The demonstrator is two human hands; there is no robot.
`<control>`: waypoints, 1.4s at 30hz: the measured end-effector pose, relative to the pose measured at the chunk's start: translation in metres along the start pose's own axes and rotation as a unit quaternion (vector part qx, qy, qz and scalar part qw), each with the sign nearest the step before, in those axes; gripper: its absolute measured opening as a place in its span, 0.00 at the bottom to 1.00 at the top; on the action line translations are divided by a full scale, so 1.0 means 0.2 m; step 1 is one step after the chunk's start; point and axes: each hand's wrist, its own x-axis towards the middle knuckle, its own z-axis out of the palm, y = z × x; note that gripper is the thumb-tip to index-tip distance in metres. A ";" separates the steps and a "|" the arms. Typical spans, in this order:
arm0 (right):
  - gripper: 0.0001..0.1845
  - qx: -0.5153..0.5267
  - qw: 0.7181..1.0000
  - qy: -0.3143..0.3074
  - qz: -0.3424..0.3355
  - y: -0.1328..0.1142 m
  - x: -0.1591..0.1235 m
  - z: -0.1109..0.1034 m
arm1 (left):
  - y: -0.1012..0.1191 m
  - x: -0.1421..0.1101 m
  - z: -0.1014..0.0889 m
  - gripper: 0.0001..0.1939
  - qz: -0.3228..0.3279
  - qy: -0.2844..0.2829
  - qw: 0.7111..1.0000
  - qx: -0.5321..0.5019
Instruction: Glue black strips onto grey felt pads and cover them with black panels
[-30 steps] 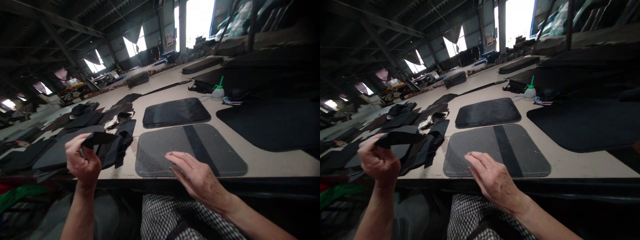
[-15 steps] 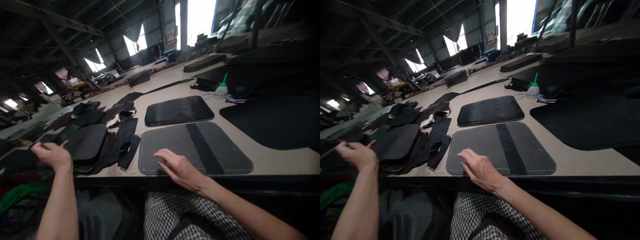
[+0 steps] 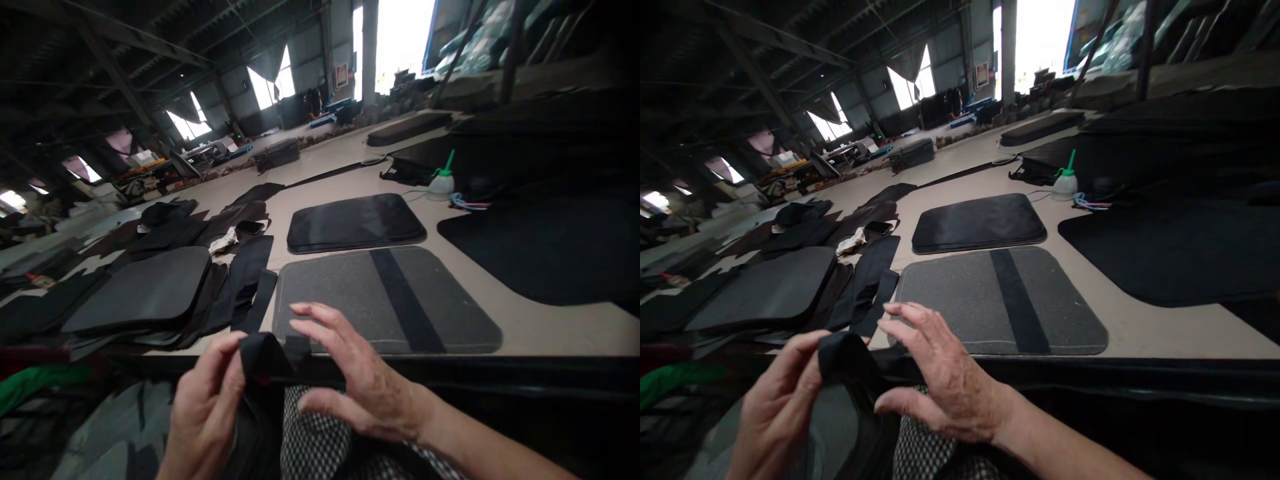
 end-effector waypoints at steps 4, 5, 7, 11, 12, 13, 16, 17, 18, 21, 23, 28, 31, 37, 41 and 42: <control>0.18 0.176 0.977 -0.035 0.115 -0.06 -0.07 0.04 | 0.05 -0.06 0.21 0.14 -0.115 -0.089 0.965 -0.216; 0.12 0.202 0.965 -0.033 0.162 -0.05 -0.09 0.05 | 0.03 -0.04 0.23 0.14 -0.146 -0.103 0.947 -0.267; 0.12 0.209 0.946 -0.029 0.248 -0.03 -0.13 0.05 | 0.00 0.02 0.27 0.17 -0.198 -0.124 0.902 -0.364; 0.12 0.162 0.923 -0.055 0.344 0.05 -0.19 0.03 | -0.09 0.10 0.32 0.24 -0.254 -0.181 0.828 -0.465; 0.12 0.153 0.919 -0.068 0.357 0.07 -0.20 0.02 | -0.11 0.12 0.34 0.24 -0.264 -0.197 0.828 -0.453; 0.12 0.144 0.914 -0.081 0.370 0.08 -0.21 0.02 | -0.14 0.13 0.36 0.24 -0.270 -0.211 0.835 -0.431; 0.12 0.128 0.902 -0.106 0.399 0.11 -0.25 0.02 | -0.23 0.22 0.46 0.18 -0.271 -0.230 0.865 -0.356; 0.12 0.126 0.900 -0.106 0.404 0.12 -0.27 0.02 | -0.26 0.26 0.49 0.17 -0.264 -0.232 0.874 -0.335; 0.14 0.124 0.900 -0.100 0.406 0.13 -0.29 0.02 | -0.30 0.32 0.52 0.17 -0.251 -0.235 0.885 -0.315; 0.23 0.093 0.910 -0.047 0.400 0.17 -0.35 0.04 | -0.41 0.50 0.60 0.18 -0.197 -0.249 0.917 -0.242; 0.26 0.069 0.918 -0.018 0.390 0.19 -0.37 0.05 | -0.46 0.64 0.65 0.18 -0.147 -0.253 0.936 -0.197; 0.24 0.078 0.908 -0.044 0.408 0.26 -0.32 0.08 | -0.52 0.93 0.84 0.15 0.074 -0.222 0.972 -0.009; 0.21 0.148 0.890 -0.038 0.430 0.31 -0.24 0.09 | -0.55 1.05 0.97 0.10 0.154 -0.197 0.966 0.062; 0.17 0.202 0.878 0.002 0.434 0.38 -0.16 0.11 | -0.60 1.20 1.13 0.05 0.216 -0.164 0.954 0.127; 0.16 0.217 0.871 0.004 0.440 0.40 -0.16 0.14 | -0.61 1.24 1.15 0.03 0.245 -0.171 0.940 0.165; 0.16 0.219 0.871 0.004 0.441 0.40 -0.16 0.15 | -0.61 1.25 1.15 0.03 0.252 -0.173 0.936 0.173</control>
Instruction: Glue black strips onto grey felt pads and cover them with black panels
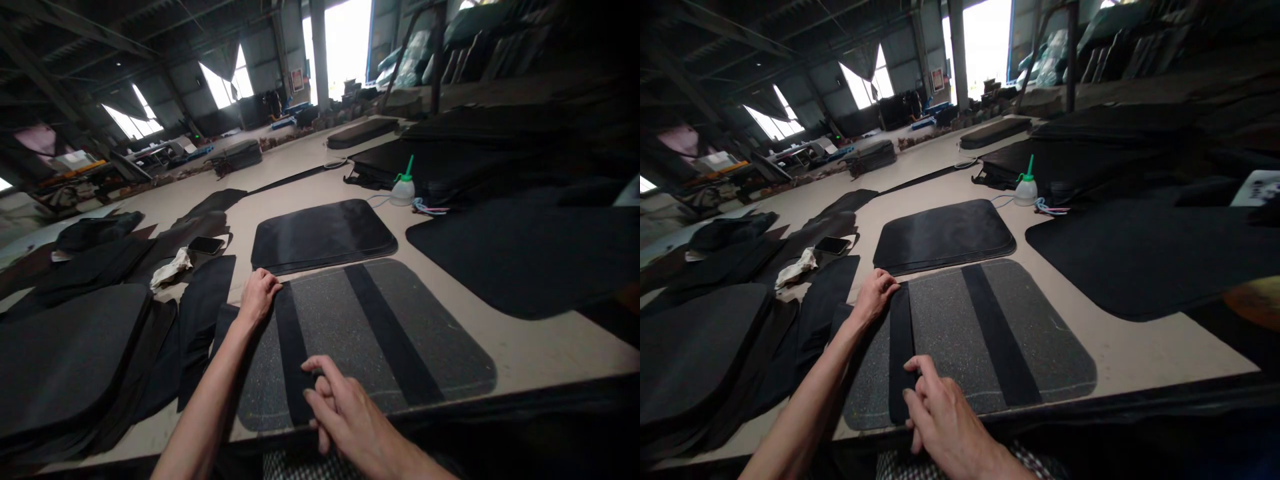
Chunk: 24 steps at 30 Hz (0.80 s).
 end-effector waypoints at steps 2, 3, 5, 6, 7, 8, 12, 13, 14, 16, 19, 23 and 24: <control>0.15 -0.002 1.000 0.000 -0.001 0.01 0.00 0.01 | -0.01 0.01 0.00 0.04 0.009 -0.004 1.000 0.016; 0.15 -0.005 1.000 0.001 -0.002 0.01 0.01 0.01 | -0.02 0.01 0.00 0.04 0.014 -0.005 1.000 0.024; 0.15 -0.014 1.000 0.005 -0.005 0.02 0.01 0.02 | -0.02 0.01 0.00 0.05 0.022 -0.006 0.999 0.037; 0.14 -0.016 1.000 0.005 -0.007 0.02 0.02 0.02 | -0.02 0.01 0.00 0.05 0.026 -0.007 0.999 0.043; 0.14 -0.016 1.000 0.006 -0.008 0.02 0.02 0.03 | -0.02 0.01 0.00 0.05 0.029 -0.007 0.998 0.049; 0.14 -0.013 1.000 0.007 -0.007 0.02 0.03 0.03 | -0.02 0.01 -0.01 0.05 0.031 -0.007 0.998 0.055; 0.12 -0.014 1.000 0.004 -0.002 0.01 0.03 0.02 | 0.01 -0.01 -0.01 0.05 0.034 -0.008 0.996 0.079; 0.11 -0.021 1.000 0.003 0.001 0.00 0.03 0.02 | 0.02 -0.01 -0.01 0.06 0.035 -0.014 0.996 0.086; 0.11 -0.029 1.000 0.001 0.004 -0.01 0.03 0.01 | 0.03 -0.02 -0.01 0.06 0.037 -0.021 0.995 0.092; 0.11 -0.037 0.999 -0.004 0.012 -0.02 0.02 0.01 | 0.04 -0.05 0.00 0.08 0.041 -0.039 0.993 0.102; 0.09 -0.041 0.999 -0.016 0.015 -0.04 0.03 0.02 | 0.05 -0.09 -0.01 0.13 0.045 -0.051 0.992 0.109; 0.07 -0.055 0.998 -0.032 0.005 -0.03 0.04 0.06 | 0.06 -0.16 -0.04 0.14 0.047 -0.050 0.992 0.110; 0.07 -0.066 0.997 -0.037 0.002 -0.03 0.05 0.07 | 0.06 -0.17 -0.05 0.14 0.047 -0.049 0.992 0.110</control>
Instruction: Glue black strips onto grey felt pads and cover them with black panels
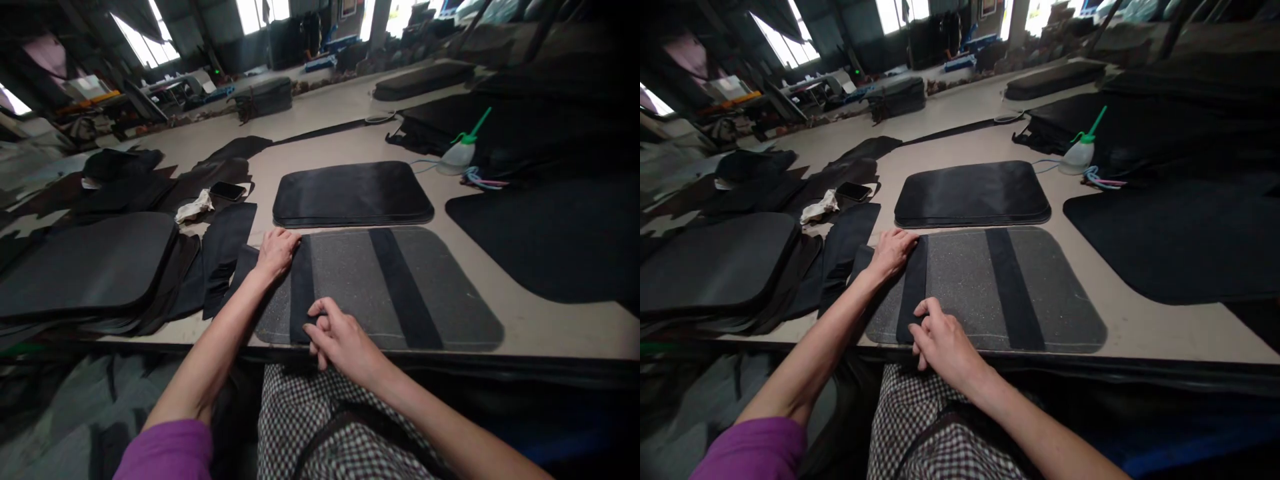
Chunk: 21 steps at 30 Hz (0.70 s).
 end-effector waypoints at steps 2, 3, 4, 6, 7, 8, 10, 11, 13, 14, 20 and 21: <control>0.06 -0.063 0.998 0.002 -0.010 0.00 0.01 0.02 | 0.00 -0.03 0.00 0.14 -0.001 0.002 1.000 0.002; 0.06 -0.119 0.993 0.010 -0.016 0.00 0.01 0.03 | 0.00 -0.04 0.00 0.15 -0.002 0.002 1.000 0.003; 0.06 -0.182 0.983 0.020 -0.023 0.01 0.02 0.04 | 0.00 -0.05 0.00 0.15 -0.003 0.002 1.000 0.005; 0.07 -0.299 0.953 0.038 -0.030 0.01 0.02 0.04 | 0.01 -0.06 0.00 0.16 -0.005 0.003 1.000 0.008; 0.08 -0.340 0.939 0.040 -0.029 0.01 0.02 0.04 | 0.01 -0.06 0.00 0.17 -0.006 0.003 1.000 0.010; 0.08 -0.367 0.929 0.038 -0.025 0.01 0.01 0.04 | 0.02 -0.06 0.00 0.17 -0.008 0.003 1.000 0.011; 0.08 -0.400 0.916 0.032 -0.018 0.00 0.01 0.04 | 0.02 -0.06 0.00 0.18 -0.011 0.002 1.000 0.011; 0.08 -0.412 0.911 0.031 -0.017 0.00 0.01 0.04 | 0.02 -0.06 0.00 0.18 -0.013 0.001 1.000 0.011; 0.08 -0.435 0.899 0.030 -0.020 -0.01 0.00 0.05 | 0.03 -0.07 0.00 0.18 -0.016 -0.001 1.000 0.010; 0.07 -0.448 0.893 0.029 -0.024 -0.01 0.00 0.05 | 0.03 -0.07 0.00 0.18 -0.017 -0.002 1.000 0.010; 0.07 -0.490 0.861 0.061 -0.122 0.01 -0.03 0.05 | 0.04 -0.06 0.00 0.15 -0.017 0.010 1.000 0.006; 0.07 -0.492 0.854 0.076 -0.147 0.02 -0.04 0.06 | 0.04 -0.05 0.00 0.14 -0.018 0.014 1.000 0.005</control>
